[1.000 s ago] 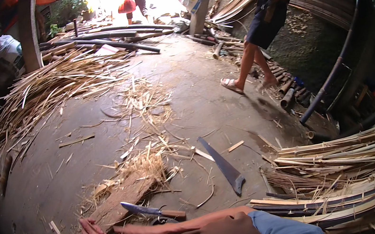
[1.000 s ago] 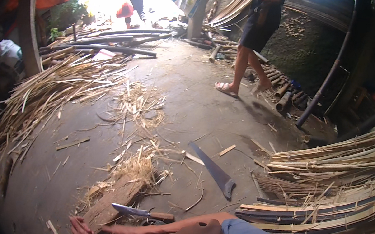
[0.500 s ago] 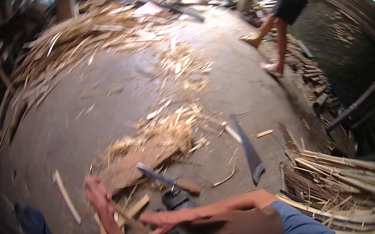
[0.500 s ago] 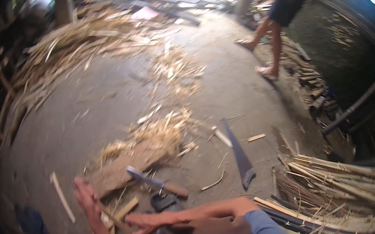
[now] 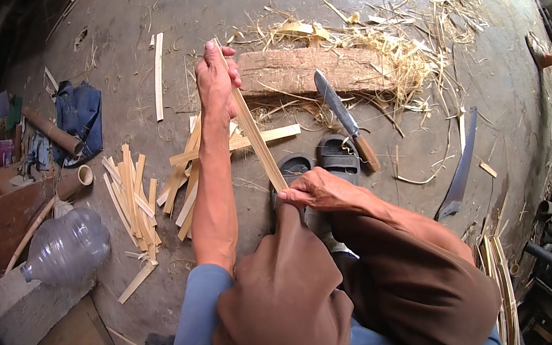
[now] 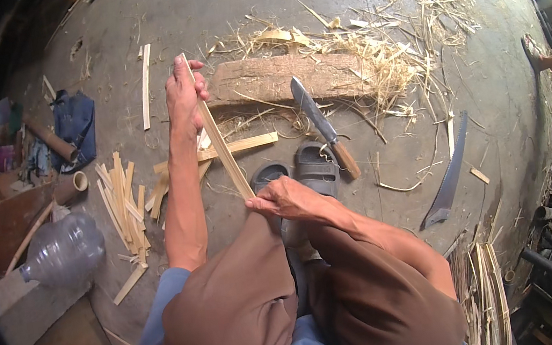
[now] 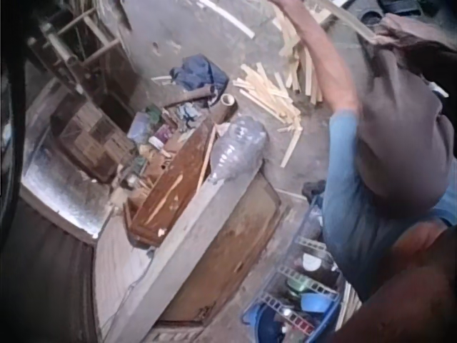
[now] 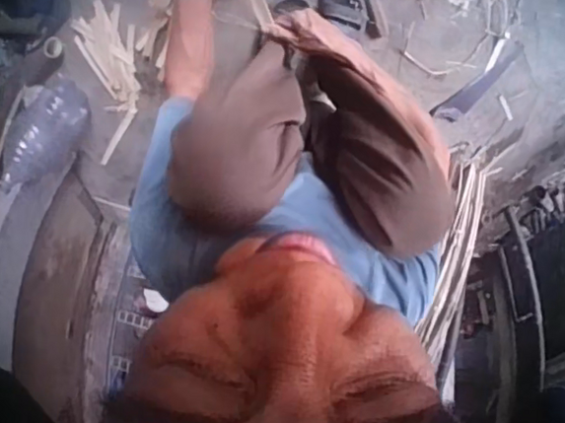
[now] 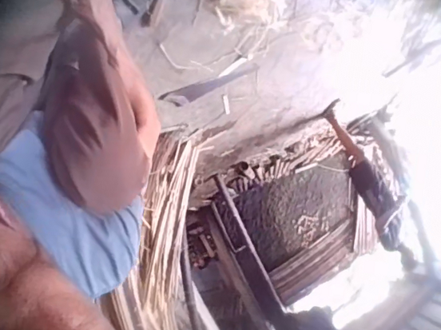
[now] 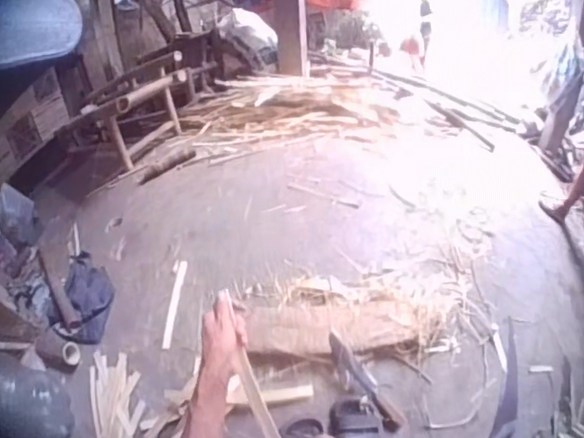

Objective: The person sits on the floor and uses a knife to shave and split thin bamboo strips, repeatedly picking up pieces, shaving them, and placing them into a growing pile. The person occasionally pauses to inspect the strips and adjust their grip.

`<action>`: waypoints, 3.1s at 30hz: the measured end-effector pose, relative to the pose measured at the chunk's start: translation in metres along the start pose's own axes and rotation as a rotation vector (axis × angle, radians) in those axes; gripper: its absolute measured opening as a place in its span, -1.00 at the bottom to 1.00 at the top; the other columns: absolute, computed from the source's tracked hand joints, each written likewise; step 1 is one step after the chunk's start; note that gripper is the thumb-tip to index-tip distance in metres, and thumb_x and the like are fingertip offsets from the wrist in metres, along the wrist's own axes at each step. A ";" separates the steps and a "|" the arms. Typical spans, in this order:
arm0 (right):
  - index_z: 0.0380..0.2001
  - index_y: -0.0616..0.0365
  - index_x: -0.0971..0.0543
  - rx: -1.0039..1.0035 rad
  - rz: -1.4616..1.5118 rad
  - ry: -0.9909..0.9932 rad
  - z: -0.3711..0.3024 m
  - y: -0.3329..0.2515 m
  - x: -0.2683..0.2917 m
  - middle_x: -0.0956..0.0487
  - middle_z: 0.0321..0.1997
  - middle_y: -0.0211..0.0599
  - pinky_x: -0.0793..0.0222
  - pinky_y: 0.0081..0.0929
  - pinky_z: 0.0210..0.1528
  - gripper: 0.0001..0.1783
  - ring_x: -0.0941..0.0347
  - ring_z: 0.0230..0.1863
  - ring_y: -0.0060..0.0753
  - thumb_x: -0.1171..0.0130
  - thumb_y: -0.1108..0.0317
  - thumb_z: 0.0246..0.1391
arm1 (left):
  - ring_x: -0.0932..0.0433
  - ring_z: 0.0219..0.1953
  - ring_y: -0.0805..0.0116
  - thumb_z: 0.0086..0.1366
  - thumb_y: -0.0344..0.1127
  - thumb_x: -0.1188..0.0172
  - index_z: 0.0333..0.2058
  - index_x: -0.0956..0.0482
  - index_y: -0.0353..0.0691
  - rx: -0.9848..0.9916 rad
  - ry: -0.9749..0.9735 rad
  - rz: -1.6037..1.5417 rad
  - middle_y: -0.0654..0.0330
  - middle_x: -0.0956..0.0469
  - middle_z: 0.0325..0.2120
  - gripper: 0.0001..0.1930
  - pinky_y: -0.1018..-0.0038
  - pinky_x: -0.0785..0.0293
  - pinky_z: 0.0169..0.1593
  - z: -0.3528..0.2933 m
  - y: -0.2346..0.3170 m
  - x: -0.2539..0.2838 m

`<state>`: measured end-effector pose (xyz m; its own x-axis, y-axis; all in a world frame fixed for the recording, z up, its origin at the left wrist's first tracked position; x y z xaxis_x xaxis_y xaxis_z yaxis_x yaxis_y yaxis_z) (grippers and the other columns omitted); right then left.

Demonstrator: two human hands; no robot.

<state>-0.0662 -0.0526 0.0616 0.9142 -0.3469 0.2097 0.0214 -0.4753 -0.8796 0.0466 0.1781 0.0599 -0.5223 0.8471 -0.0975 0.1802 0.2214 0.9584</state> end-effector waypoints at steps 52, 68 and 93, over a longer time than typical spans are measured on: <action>0.01 0.15 -0.47 -0.209 -0.240 0.906 -0.036 0.187 0.033 -0.54 -0.20 0.06 -0.41 -0.10 -0.13 -0.66 -0.51 -0.18 0.07 -0.14 0.24 0.23 | -0.30 -0.25 0.45 0.43 0.17 -0.03 -0.26 -0.41 -0.14 -0.443 0.131 -0.586 0.28 -0.34 -0.33 -0.56 0.44 -0.27 -0.07 0.011 0.006 -0.043; 0.20 0.24 -0.38 -0.003 -0.473 1.086 -0.017 0.096 0.084 -0.44 0.14 0.13 -0.35 -0.05 0.12 -0.46 -0.40 0.10 0.19 -0.13 0.19 0.24 | 0.05 -0.64 0.52 0.39 0.42 0.22 -0.56 -0.12 -0.03 -0.238 0.029 -0.738 0.41 0.00 -0.71 -0.37 0.50 0.01 -0.47 -0.039 -0.010 -0.032; -0.32 0.22 -0.53 -0.033 0.251 0.313 0.029 0.061 0.034 -0.45 -0.52 -0.39 -0.30 -0.41 -0.34 -0.56 -0.35 -0.44 -0.44 0.03 0.03 0.39 | -0.15 -0.79 0.67 0.51 0.03 0.10 -0.16 -0.42 -0.20 -0.174 -0.172 -0.310 0.46 -0.22 -0.74 -0.63 0.67 -0.07 -0.79 -0.032 -0.002 -0.015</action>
<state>-0.0220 -0.0700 0.0028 0.7218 -0.6826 0.1141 -0.2046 -0.3679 -0.9071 0.0273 0.1498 0.0678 -0.3802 0.8246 -0.4188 -0.1161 0.4067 0.9062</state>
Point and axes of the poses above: each hand's wrist, its own z-axis towards the middle knuckle, its own x-axis out of the back of the hand, y = z × x, the point moved 1 cm from there along z, towards the middle knuckle
